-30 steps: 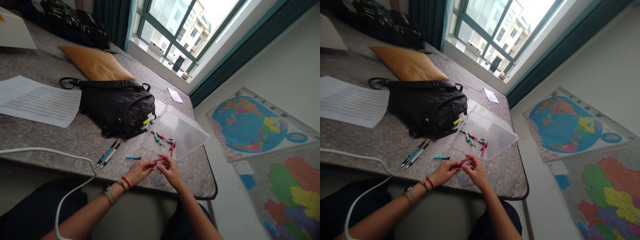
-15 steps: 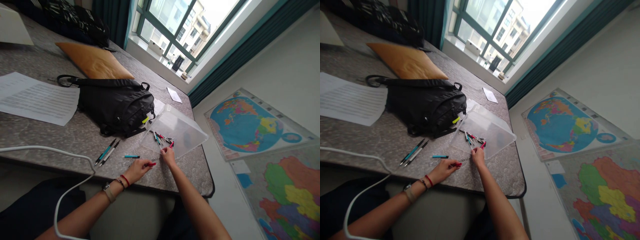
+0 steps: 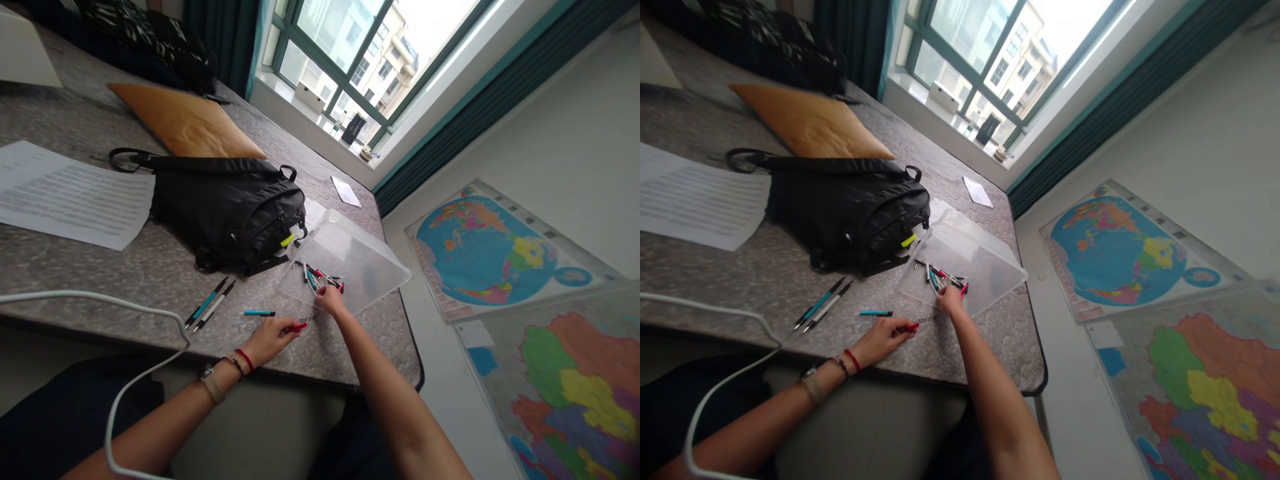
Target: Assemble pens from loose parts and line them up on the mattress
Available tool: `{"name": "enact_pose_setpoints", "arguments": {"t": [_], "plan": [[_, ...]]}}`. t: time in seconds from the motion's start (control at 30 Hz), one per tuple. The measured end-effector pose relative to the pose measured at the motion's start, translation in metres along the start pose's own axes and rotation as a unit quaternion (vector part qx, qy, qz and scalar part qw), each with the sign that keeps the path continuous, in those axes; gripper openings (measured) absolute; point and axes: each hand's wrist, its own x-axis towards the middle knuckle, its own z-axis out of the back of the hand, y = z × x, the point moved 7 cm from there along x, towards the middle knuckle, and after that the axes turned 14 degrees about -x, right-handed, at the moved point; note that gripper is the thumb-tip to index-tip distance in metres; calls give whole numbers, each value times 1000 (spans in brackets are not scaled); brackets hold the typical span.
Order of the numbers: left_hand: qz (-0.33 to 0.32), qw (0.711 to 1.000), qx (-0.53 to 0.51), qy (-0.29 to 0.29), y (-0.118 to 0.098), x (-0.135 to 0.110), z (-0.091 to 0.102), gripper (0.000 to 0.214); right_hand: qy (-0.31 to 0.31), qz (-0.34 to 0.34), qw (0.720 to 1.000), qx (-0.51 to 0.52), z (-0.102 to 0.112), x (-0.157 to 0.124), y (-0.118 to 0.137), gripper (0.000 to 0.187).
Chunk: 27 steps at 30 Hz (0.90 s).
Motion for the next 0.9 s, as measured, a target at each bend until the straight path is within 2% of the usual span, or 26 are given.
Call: {"name": "enact_pose_setpoints", "arguments": {"t": [0.13, 0.23, 0.33, 0.4, 0.5, 0.63, 0.73, 0.8, 0.9], "plan": [[-2, 1000, -3, -2, -2, 1, 1, 28, 29, 2, 1000, -4, 2, 3, 9, 12], [-9, 1000, 3, -9, -8, 3, 4, 28, 16, 4, 1000, 3, 6, -14, 5, 26], [-13, 1000, 5, -12, -11, 4, 8, 28, 1, 45, 992, 118, 9, -45, -1, 41], [-12, 1000, 2, -13, -11, 4, 9, 27, 9, 84, 966, 245, 12, -69, -4, 44], [-13, 1000, 3, -16, -8, 3, 9, 27, 38, 99, 907, 407, 18, -105, -6, 41], [-17, 999, 31, -16, 0, 1, 6, 27, 98, 69, 844, 523, 24, -142, -2, 17], [-19, 998, 53, -14, 4, -1, 5, 28, 112, 56, 789, 601, 29, -159, 7, 12], [-22, 998, 58, -12, 5, -2, 4, 28, 84, 61, 779, 618, 34, -165, 12, 19], [-22, 998, 55, -15, 5, -2, 4, 28, 21, 76, 796, 600, 41, -169, 20, 31]]}}
